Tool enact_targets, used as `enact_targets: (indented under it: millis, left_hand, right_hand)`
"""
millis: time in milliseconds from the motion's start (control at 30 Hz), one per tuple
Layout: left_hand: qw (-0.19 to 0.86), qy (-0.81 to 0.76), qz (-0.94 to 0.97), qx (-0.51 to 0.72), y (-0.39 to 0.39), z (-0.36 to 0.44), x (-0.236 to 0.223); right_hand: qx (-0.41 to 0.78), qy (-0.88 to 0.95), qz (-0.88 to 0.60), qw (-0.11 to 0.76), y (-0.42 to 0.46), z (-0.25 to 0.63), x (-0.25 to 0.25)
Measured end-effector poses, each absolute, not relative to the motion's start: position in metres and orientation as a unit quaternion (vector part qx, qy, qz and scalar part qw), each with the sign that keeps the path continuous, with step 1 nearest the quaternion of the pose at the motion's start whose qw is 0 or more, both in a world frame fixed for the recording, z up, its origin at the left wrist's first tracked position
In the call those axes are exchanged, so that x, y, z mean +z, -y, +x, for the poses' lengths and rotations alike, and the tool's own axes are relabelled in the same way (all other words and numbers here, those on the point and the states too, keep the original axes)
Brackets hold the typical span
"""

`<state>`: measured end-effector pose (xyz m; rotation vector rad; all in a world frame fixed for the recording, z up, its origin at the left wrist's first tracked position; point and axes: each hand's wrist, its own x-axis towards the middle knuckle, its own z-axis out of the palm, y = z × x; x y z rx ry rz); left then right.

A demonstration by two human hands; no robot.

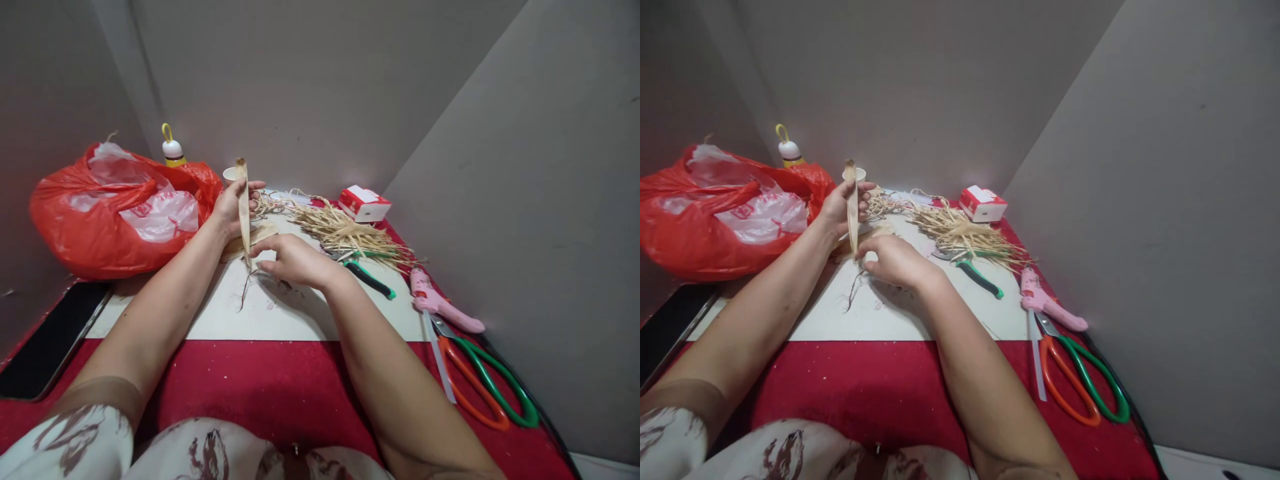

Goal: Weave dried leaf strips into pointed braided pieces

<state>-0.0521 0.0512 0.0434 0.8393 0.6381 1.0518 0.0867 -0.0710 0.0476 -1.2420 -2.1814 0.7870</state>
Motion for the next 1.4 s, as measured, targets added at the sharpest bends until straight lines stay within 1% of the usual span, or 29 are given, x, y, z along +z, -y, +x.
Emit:
enact_targets:
  millis: [67,100,233,333,400,600,767,967,1233,1400]
  left_hand:
    - [0.726,-0.296,0.402,0.473,-0.048,-0.048,0.044]
    - [0.720,-0.301,0.414,0.469,-0.046,-0.045,0.044]
    - [0.684,-0.322,0.474,0.451,-0.037,-0.038,0.041]
    - [0.667,-0.310,0.511,0.444,-0.032,-0.032,0.034]
    - [0.658,-0.287,0.533,0.448,-0.031,-0.028,0.027]
    - [0.628,-0.282,0.568,0.451,-0.026,-0.019,0.015]
    - [0.654,-0.300,0.538,0.441,-0.020,-0.015,0.019]
    - [0.677,-0.318,0.543,0.382,-0.026,-0.020,0.020]
    - [0.581,-0.354,0.630,0.375,-0.032,-0.024,0.016]
    - [0.591,-0.337,0.631,0.372,-0.025,-0.021,0.019]
  right_hand:
    - [0.255,0.798,-0.471,0.277,0.064,0.092,0.042]
    - [0.261,0.790,-0.471,0.294,0.062,0.095,0.041]
    - [0.348,0.703,-0.482,0.392,0.054,0.108,0.042]
    - [0.379,0.604,-0.513,0.478,0.047,0.114,0.040]
    - [0.394,0.557,-0.531,0.502,0.043,0.117,0.037]
    - [0.440,0.523,-0.530,0.502,0.038,0.121,0.029]
    - [0.490,0.493,-0.492,0.524,0.035,0.125,0.023]
    - [0.522,0.462,-0.475,0.537,0.029,0.129,0.015]
    - [0.502,0.461,-0.490,0.544,0.026,0.129,0.010]
    - [0.474,0.479,-0.495,0.549,0.024,0.126,0.006]
